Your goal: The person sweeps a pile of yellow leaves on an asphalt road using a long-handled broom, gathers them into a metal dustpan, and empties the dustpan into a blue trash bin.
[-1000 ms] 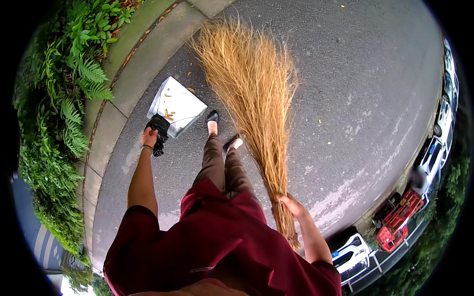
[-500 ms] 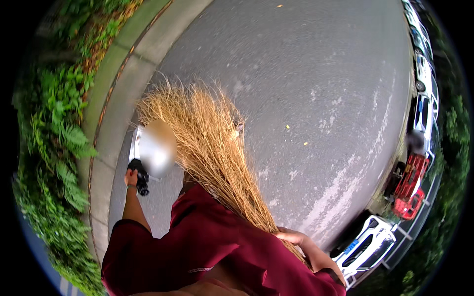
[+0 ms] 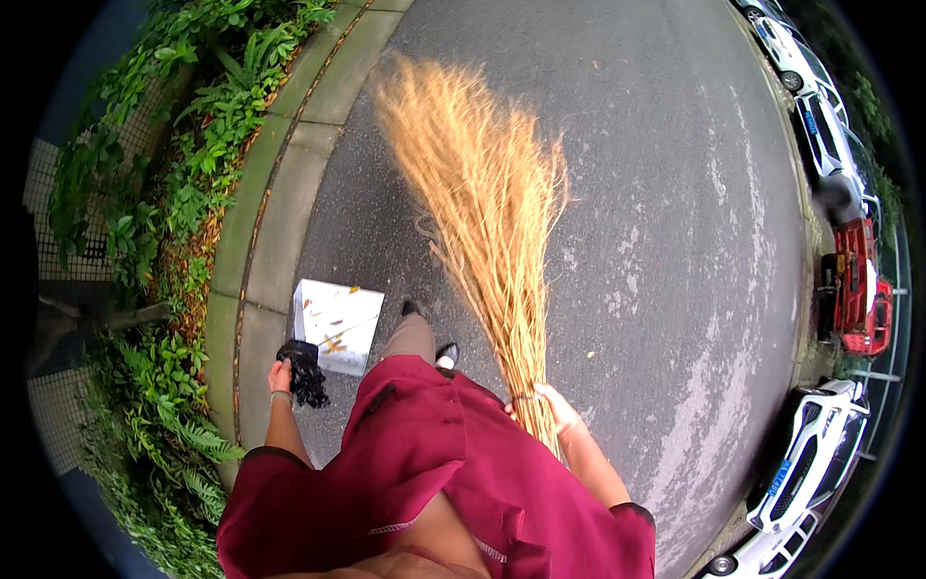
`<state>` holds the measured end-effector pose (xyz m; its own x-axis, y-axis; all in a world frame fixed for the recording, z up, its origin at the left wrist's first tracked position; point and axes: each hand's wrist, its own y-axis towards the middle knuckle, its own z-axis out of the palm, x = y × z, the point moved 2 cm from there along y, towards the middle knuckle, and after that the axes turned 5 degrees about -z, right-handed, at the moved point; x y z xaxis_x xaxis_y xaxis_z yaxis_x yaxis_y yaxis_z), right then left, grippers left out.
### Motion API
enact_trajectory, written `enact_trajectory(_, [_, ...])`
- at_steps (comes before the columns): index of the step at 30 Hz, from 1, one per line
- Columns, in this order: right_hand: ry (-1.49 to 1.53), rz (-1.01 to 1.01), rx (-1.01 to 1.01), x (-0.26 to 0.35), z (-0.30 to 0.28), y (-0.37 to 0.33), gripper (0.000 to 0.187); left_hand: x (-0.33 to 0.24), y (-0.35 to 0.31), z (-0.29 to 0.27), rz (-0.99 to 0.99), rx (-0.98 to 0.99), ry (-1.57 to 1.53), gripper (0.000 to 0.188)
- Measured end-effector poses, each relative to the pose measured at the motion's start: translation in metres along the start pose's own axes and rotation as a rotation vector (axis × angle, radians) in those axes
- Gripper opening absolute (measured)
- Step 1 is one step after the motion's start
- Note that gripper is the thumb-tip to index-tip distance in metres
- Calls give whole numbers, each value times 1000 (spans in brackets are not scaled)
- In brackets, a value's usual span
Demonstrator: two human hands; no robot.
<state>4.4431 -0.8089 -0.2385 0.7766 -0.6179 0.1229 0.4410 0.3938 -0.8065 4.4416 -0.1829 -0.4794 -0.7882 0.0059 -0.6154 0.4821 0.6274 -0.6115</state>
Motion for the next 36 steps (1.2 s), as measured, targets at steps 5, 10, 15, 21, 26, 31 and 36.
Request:
enact_trajectory(5, [-50,-156,-148,160,37,102,53,-161,54,132,136,229,-49,26])
enact_trajectory(10, [-118,-250,-155,324,88,190,52,-280,114,257,124,359,6,24])
enact_trajectory(15, [-382,-224,-283,457,119,270,50,-380,177,381,158,367,163,23])
enact_trajectory(21, [-850,-9,-328,495,103,311,65,-414,260,484,130,243,495,28])
enact_trajectory(26, [-905,375,-249,484,94,177,81,-456,262,541,-51,215,507,27])
enact_trajectory(31, [-571,216,-123,549,126,87,85,-491,259,555,677,148,932,29])
enact_trajectory(36, [-221,41,-255,702,127,119,79,-544,263,581,722,49,1079,22])
